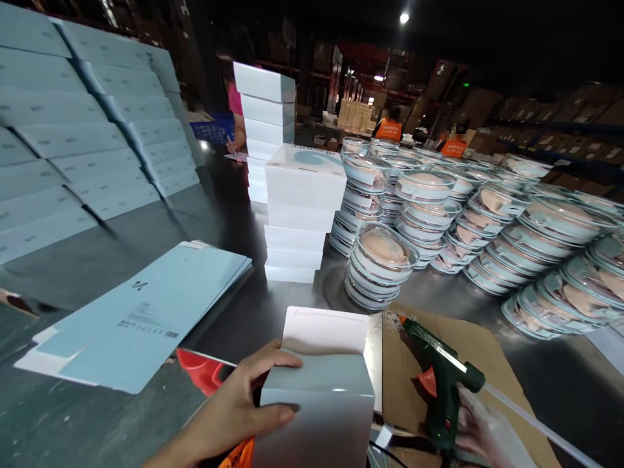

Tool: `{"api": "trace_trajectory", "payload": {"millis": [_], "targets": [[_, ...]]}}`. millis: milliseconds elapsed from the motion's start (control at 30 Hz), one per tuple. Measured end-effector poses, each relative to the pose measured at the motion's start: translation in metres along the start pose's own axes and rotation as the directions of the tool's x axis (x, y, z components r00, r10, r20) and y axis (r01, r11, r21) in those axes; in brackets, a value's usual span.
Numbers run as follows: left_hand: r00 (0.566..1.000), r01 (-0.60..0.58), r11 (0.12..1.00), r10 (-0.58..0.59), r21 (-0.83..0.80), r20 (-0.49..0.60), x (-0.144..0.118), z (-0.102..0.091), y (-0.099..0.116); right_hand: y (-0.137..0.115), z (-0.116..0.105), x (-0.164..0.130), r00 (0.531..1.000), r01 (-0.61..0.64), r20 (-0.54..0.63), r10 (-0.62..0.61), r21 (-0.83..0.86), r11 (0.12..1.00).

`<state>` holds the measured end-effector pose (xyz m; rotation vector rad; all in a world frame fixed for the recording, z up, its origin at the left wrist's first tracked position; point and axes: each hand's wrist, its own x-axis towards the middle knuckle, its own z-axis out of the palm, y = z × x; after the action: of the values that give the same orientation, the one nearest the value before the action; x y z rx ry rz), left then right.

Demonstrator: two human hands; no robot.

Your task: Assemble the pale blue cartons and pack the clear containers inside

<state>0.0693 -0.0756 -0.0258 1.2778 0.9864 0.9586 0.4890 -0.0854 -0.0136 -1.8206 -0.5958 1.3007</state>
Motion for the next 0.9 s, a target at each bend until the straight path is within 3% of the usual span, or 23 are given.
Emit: {"api": "trace_trajectory", "payload": {"millis": [67, 133, 167, 200, 300, 367, 467, 533, 567, 667, 733, 833, 900], "targets": [[1.000, -0.003, 0.999, 0.003, 0.035, -0.010, -0.001, 0.001, 0.001, 0.000, 0.000, -0.005, 0.991, 0.079, -0.094, -0.092, -0.139, 0.987], [1.000, -0.016, 0.996, 0.018, 0.087, -0.020, -0.001, 0.003, 0.001, 0.000, 0.023, -0.016, 0.951, 0.282, -0.072, -0.301, -0.202, 0.938], [0.999, -0.026, 0.993, 0.029, 0.112, -0.024, -0.001, 0.004, 0.000, 0.000, 0.042, -0.022, 0.907, 0.413, -0.012, -0.421, -0.165, 0.896], [0.999, -0.035, 0.991, 0.039, 0.131, -0.031, -0.001, 0.005, -0.001, -0.001, 0.064, -0.027, 0.849, 0.520, 0.147, -0.508, -0.057, 0.853], [0.996, -0.040, 0.995, 0.048, 0.096, -0.080, -0.002, 0.012, -0.008, 0.001, 0.120, -0.039, 0.657, 0.531, 0.520, -0.546, 0.195, 0.824], [0.991, -0.052, 0.998, 0.049, -0.020, -0.127, -0.003, 0.017, -0.013, 0.005, 0.137, -0.043, 0.585, 0.542, 0.601, -0.545, 0.209, 0.814], [0.968, -0.147, 0.966, 0.096, -0.213, -0.233, -0.003, 0.022, -0.017, 0.008, 0.136, -0.046, 0.567, 0.635, 0.656, -0.499, 0.039, 0.772], [0.965, -0.180, 0.967, 0.137, -0.182, -0.225, -0.002, 0.020, -0.017, 0.005, 0.131, -0.047, 0.534, 0.714, 0.695, -0.481, -0.067, 0.697], [0.974, -0.174, 0.978, 0.153, -0.117, -0.169, 0.000, 0.017, -0.016, 0.003, 0.130, -0.047, 0.484, 0.767, 0.713, -0.507, -0.067, 0.638], [0.982, -0.188, 0.979, 0.189, 0.075, -0.011, 0.003, 0.008, -0.014, -0.005, 0.129, -0.044, 0.261, 0.903, 0.745, -0.613, 0.036, 0.428], [0.979, -0.202, 0.973, 0.201, 0.116, 0.021, 0.005, 0.005, -0.015, -0.011, 0.130, -0.041, 0.172, 0.945, 0.761, -0.625, 0.051, 0.323], [0.981, -0.192, 0.974, 0.191, 0.118, 0.018, 0.006, 0.005, -0.015, -0.018, 0.131, -0.040, 0.139, 0.966, 0.779, -0.611, 0.028, 0.255], [0.982, -0.189, 0.976, 0.187, 0.104, 0.036, 0.006, 0.003, -0.010, -0.020, 0.129, -0.040, 0.143, 0.960, 0.792, -0.593, 0.033, 0.277]]}}
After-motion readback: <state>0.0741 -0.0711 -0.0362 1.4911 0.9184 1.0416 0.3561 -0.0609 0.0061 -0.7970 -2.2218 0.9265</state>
